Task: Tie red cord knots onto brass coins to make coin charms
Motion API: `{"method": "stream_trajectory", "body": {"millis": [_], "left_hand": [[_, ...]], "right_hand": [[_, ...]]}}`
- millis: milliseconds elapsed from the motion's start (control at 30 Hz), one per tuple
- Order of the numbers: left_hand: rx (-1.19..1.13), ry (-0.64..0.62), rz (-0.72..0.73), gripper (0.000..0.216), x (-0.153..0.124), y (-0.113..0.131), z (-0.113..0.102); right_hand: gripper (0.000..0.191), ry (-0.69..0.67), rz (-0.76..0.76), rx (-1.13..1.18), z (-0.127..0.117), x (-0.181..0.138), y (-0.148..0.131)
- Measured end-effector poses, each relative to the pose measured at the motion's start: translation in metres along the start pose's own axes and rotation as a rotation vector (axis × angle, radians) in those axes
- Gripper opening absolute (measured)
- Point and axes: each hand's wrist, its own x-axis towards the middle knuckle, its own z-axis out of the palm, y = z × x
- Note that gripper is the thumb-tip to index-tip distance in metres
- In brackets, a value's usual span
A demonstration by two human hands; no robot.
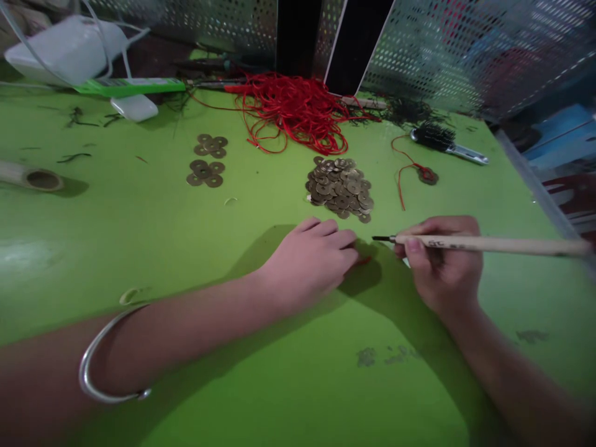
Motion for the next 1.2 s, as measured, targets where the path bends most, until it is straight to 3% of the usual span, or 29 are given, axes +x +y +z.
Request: {"method": "stream_trajectory", "body": {"millis": [100, 233, 367, 733, 1000, 1200], "left_hand": [[-0.104, 0.004, -0.053, 0.016, -0.001, -0.003, 0.0], [-0.226, 0.05, -0.098, 0.015, 0.0, -0.007, 0.001], [-0.293, 0.066, -0.132, 0.012, -0.001, -0.011, 0.002], [-0.02, 0.116, 0.045, 0.015, 0.0, -0.007, -0.003], [0.036, 0.086, 0.04, 0.014, -0.001, -0.008, -0.003], [0.019, 0.089, 0.034, 0.015, -0.001, -0.007, -0.002]], "right_hand": [[0.025, -0.155, -0.056, 0.076, -0.002, 0.006, -0.002], [0.012, -0.32, -0.252, -0.006, -0.002, 0.013, -0.008], [0.012, -0.393, -0.232, -0.002, -0.002, 0.014, -0.009], [0.009, -0.38, -0.275, -0.056, -0.002, 0.016, -0.011], [0.01, -0.235, -0.128, 0.054, -0.007, 0.011, -0.019], [0.012, -0.202, -0.162, -0.073, -0.002, 0.012, -0.025]]}}
